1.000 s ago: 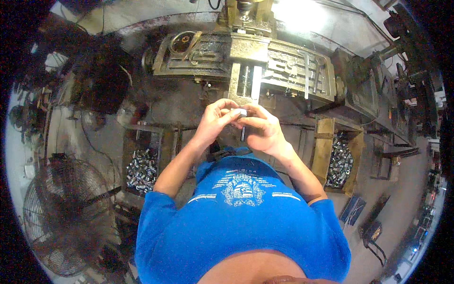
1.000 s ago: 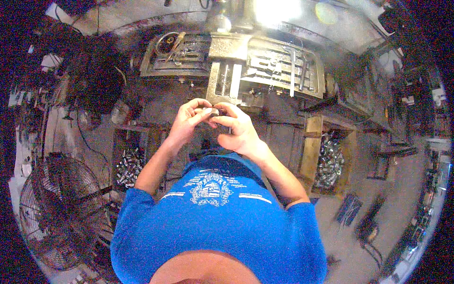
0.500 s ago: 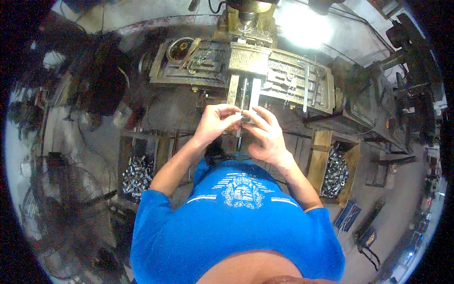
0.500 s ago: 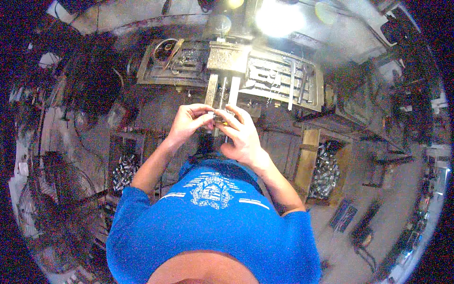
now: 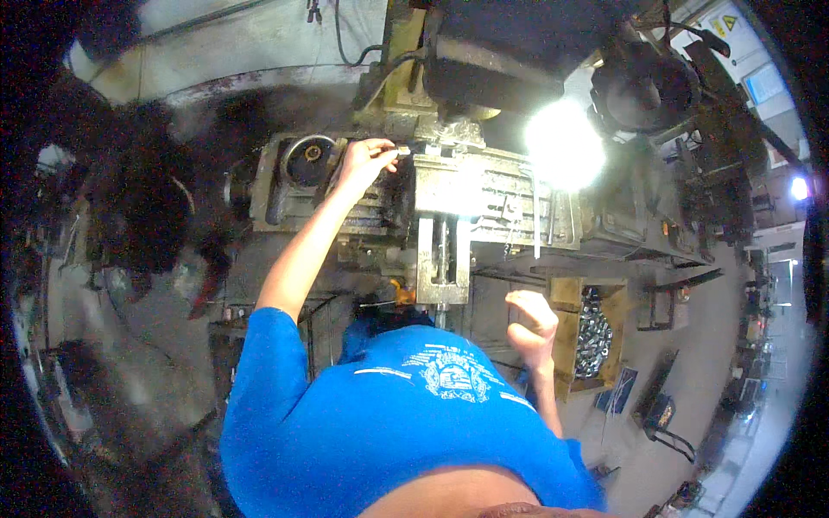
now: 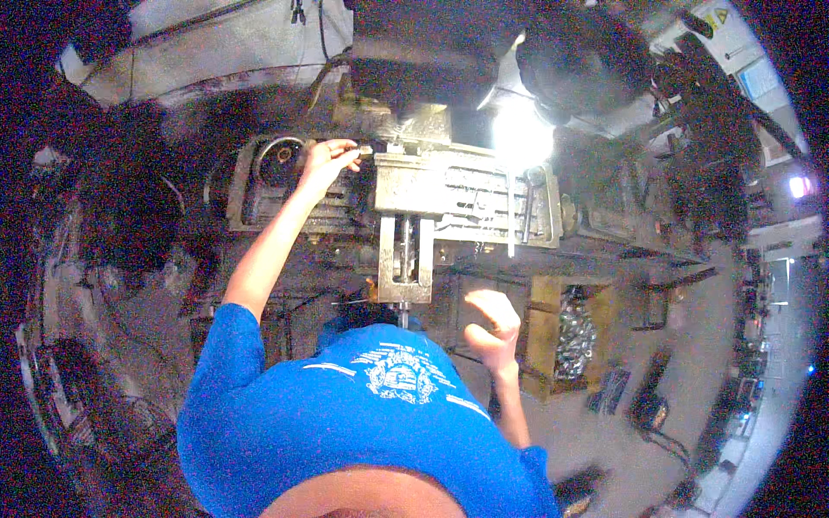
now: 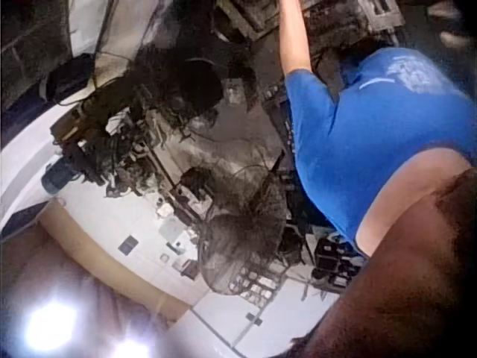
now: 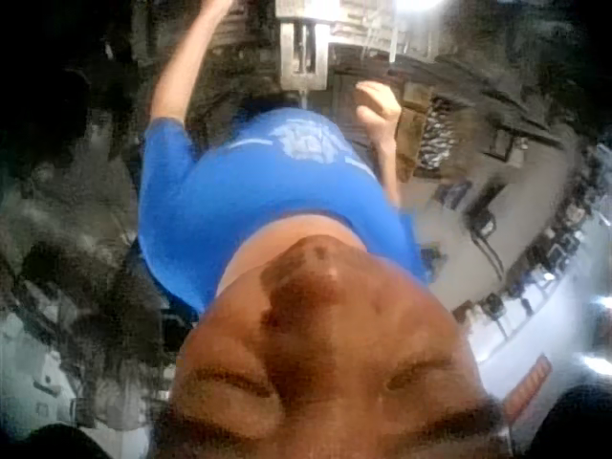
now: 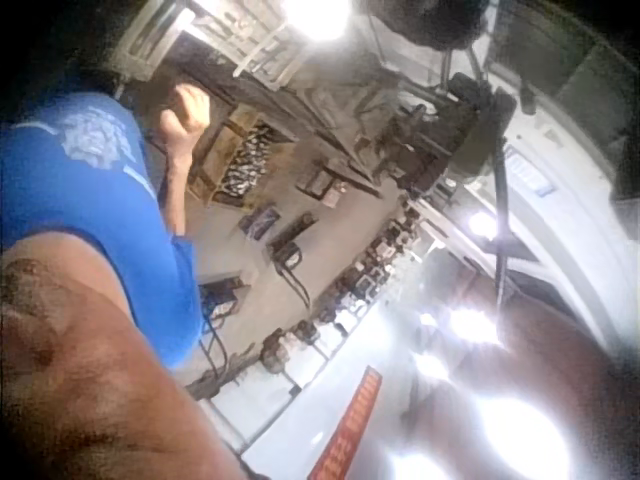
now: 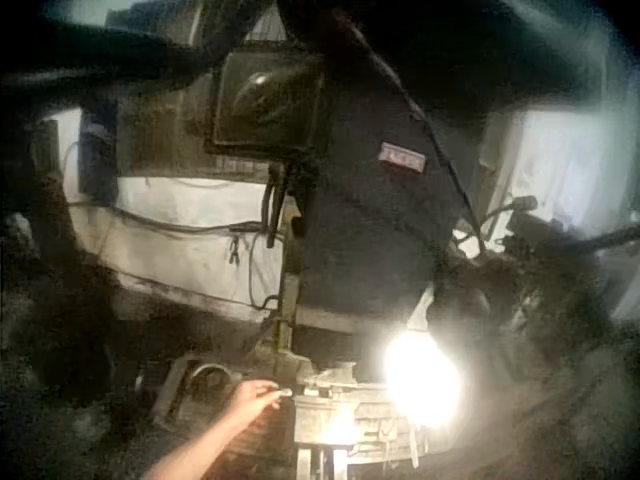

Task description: The person operates a milling machine in a workshop, repeatedly loading small metal parts into the machine, using a long metal rod to adjust the setup, and removing the processed parts. The person also uses a yellow-handled tool to assist with part handling.

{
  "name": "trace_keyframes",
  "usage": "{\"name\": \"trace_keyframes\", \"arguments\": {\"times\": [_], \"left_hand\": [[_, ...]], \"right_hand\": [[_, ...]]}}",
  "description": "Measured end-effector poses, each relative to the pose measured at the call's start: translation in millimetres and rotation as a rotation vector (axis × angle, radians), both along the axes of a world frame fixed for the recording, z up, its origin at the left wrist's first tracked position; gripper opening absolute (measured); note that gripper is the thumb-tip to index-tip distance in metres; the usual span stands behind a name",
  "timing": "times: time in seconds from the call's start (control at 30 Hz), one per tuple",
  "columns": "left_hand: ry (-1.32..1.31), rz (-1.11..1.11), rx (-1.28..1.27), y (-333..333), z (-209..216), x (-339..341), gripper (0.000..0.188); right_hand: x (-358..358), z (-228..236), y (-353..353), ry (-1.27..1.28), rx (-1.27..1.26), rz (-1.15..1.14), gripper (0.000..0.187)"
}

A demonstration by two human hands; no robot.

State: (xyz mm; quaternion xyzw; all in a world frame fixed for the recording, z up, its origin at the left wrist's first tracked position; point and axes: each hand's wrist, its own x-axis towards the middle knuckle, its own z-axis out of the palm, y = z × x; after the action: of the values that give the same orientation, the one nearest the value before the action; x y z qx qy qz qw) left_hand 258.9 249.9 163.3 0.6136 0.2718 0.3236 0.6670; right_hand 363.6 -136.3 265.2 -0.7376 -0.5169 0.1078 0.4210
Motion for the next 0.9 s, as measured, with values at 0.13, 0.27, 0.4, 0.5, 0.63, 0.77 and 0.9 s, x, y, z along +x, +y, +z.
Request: {"name": "trace_keyframes", "arguments": {"times": [0.13,0.27,0.4,0.5,0.63,0.77,0.9], "left_hand": [[0.106,-0.111,0.072,-0.6,2.6,26.7,0.022],[0.035,-0.103,-0.041,0.3,3.4,29.2,0.02],[0.005,-0.07,-0.079,0.1,2.2,30.3,0.02],[0.016,-0.031,-0.058,-1.0,-1.4,32.9,0.02],[-0.017,-0.166,-0.177,9.7,-4.6,29.8,0.018],[-0.075,-0.186,-0.268,9.0,5.4,26.2,0.015],[-0.063,-0.181,-0.268,9.3,-0.6,24.4,0.014]], "right_hand": [[-9.9,-13.9,-22.7,0.04,-0.083,-0.138,0.036],[-13.5,-13.4,-31.4,0.055,-0.119,-0.227,0.036],[-11.9,-18.2,-30.6,0.029,-0.126,-0.223,0.036],[-13.1,-20.8,-27.8,0.044,-0.128,-0.207,0.036],[-14.4,-23.0,-29.1,0.023,-0.154,-0.182,0.037],[-13.2,-25.9,-36.4,0.038,-0.147,-0.193,0.037],[-14.1,-30.8,-45.2,0.085,-0.175,-0.238,0.038]]}}
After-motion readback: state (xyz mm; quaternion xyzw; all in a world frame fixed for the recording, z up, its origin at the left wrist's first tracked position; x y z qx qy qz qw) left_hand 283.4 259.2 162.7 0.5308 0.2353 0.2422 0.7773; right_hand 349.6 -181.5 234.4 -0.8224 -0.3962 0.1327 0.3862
